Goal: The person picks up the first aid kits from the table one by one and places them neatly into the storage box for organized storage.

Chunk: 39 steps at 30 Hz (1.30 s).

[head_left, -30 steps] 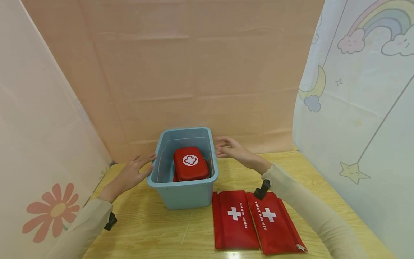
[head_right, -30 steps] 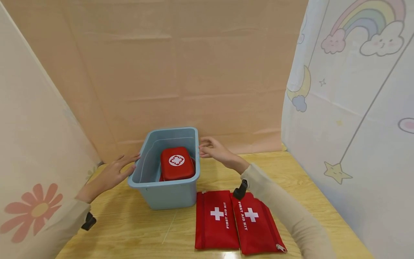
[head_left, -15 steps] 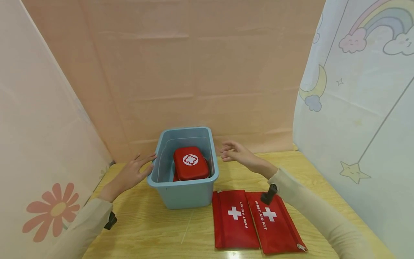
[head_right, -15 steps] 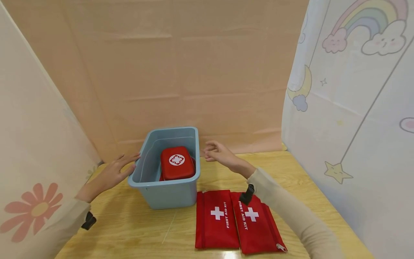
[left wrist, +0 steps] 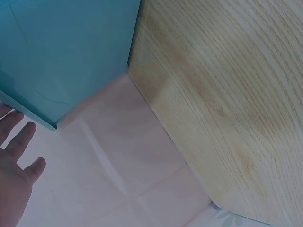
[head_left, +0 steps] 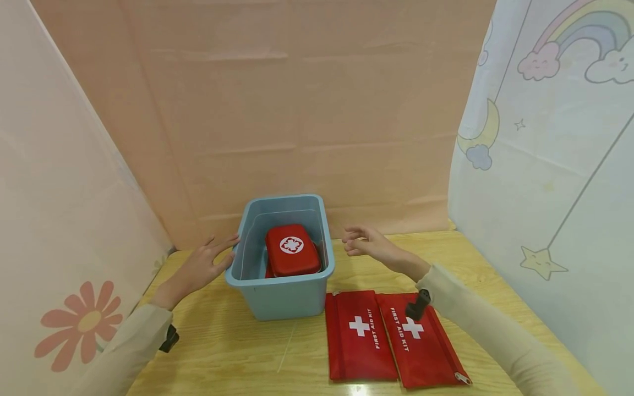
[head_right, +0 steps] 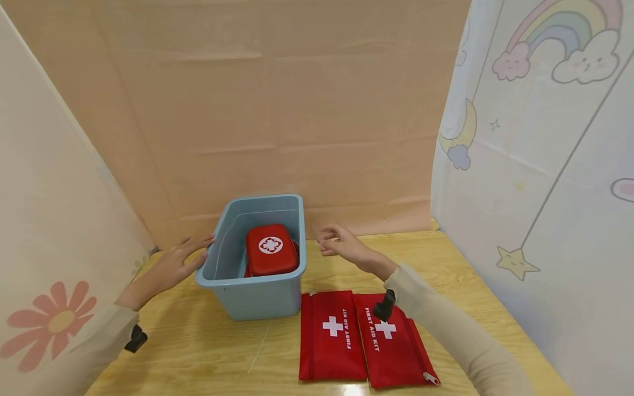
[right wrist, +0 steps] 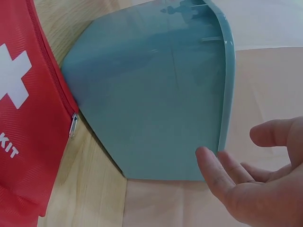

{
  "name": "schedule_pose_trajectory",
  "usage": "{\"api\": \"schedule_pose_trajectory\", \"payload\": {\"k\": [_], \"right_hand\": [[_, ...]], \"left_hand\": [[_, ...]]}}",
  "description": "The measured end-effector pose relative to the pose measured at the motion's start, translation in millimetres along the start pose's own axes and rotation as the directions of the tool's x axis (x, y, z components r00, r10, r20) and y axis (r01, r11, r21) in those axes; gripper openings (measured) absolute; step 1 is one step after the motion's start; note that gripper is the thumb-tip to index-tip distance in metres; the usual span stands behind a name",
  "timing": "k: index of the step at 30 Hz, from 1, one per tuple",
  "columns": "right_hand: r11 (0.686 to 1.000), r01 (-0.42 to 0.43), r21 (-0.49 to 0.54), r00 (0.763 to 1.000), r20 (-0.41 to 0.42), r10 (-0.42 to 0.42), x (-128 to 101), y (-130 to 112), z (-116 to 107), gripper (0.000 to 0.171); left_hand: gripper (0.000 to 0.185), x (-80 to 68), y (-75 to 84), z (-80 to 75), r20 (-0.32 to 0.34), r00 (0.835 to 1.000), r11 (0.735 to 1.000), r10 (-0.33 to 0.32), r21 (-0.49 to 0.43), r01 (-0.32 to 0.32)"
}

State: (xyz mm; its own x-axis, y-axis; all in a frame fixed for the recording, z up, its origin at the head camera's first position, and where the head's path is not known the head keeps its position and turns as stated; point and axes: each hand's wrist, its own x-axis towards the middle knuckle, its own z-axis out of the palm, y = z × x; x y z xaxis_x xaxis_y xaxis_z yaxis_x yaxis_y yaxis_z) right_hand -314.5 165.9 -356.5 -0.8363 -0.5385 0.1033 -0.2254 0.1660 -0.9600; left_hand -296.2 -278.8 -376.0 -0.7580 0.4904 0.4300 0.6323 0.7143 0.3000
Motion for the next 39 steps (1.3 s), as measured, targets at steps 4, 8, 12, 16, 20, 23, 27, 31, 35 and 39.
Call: {"api": "schedule_pose_trajectory", "payload": {"k": [4, 8, 12, 16, 20, 23, 27, 31, 35, 39], "right_hand": [[1.000, -0.008, -0.004, 1.000, 0.001, 0.008, -3, 6, -3, 0.053], [1.000, -0.008, 0.000, 1.000, 0.005, 0.008, -6, 13, -5, 0.052], [1.000, -0.005, -0.014, 1.000, 0.012, 0.005, -9, 17, -7, 0.053], [0.999, -0.007, -0.032, 0.999, 0.032, 0.008, -14, 22, -10, 0.053], [0.999, -0.030, -0.042, 0.998, 0.048, 0.032, -19, 27, -14, 0.053], [0.998, -0.044, -0.049, 0.998, 0.053, 0.047, -21, 30, -17, 0.053], [0.995, -0.061, -0.074, 0.996, 0.067, 0.066, -24, 34, -23, 0.052], [0.990, -0.078, -0.114, 0.990, 0.107, 0.091, -29, 37, -27, 0.054], [0.988, -0.095, -0.124, 0.985, 0.130, 0.111, -34, 42, -31, 0.055], [0.986, -0.101, -0.133, 0.985, 0.123, 0.118, -40, 47, -36, 0.055]], "left_hand": [[0.044, -0.2, -0.5, 0.8, 0.003, 1.000, 1.000, -0.006, 0.001, 0.006], [0.045, -0.2, -0.4, 0.8, 0.010, 1.000, 1.000, -0.015, 0.000, 0.015], [0.045, -0.2, -0.1, 0.5, 0.012, 1.000, 1.000, -0.019, -0.001, 0.019], [0.045, -0.5, 0.3, 0.7, 0.006, 1.000, 1.000, -0.017, 0.000, 0.017], [0.045, -0.8, 1.3, 0.5, 0.005, 1.000, 1.000, -0.017, 0.004, 0.017], [0.045, -0.5, 1.7, -0.1, 0.006, 1.000, 1.000, -0.018, 0.000, 0.018], [0.044, 0.0, 1.7, -0.2, 0.002, 1.000, 1.000, -0.018, -0.003, 0.018], [0.045, -0.1, 1.4, 0.3, 0.000, 1.000, 1.000, -0.017, -0.003, 0.017], [0.045, -0.3, 1.1, 0.7, -0.002, 1.000, 1.000, -0.013, -0.007, 0.013], [0.044, -0.3, 0.6, 1.0, -0.014, 1.000, 1.000, -0.005, -0.007, 0.005]]}}
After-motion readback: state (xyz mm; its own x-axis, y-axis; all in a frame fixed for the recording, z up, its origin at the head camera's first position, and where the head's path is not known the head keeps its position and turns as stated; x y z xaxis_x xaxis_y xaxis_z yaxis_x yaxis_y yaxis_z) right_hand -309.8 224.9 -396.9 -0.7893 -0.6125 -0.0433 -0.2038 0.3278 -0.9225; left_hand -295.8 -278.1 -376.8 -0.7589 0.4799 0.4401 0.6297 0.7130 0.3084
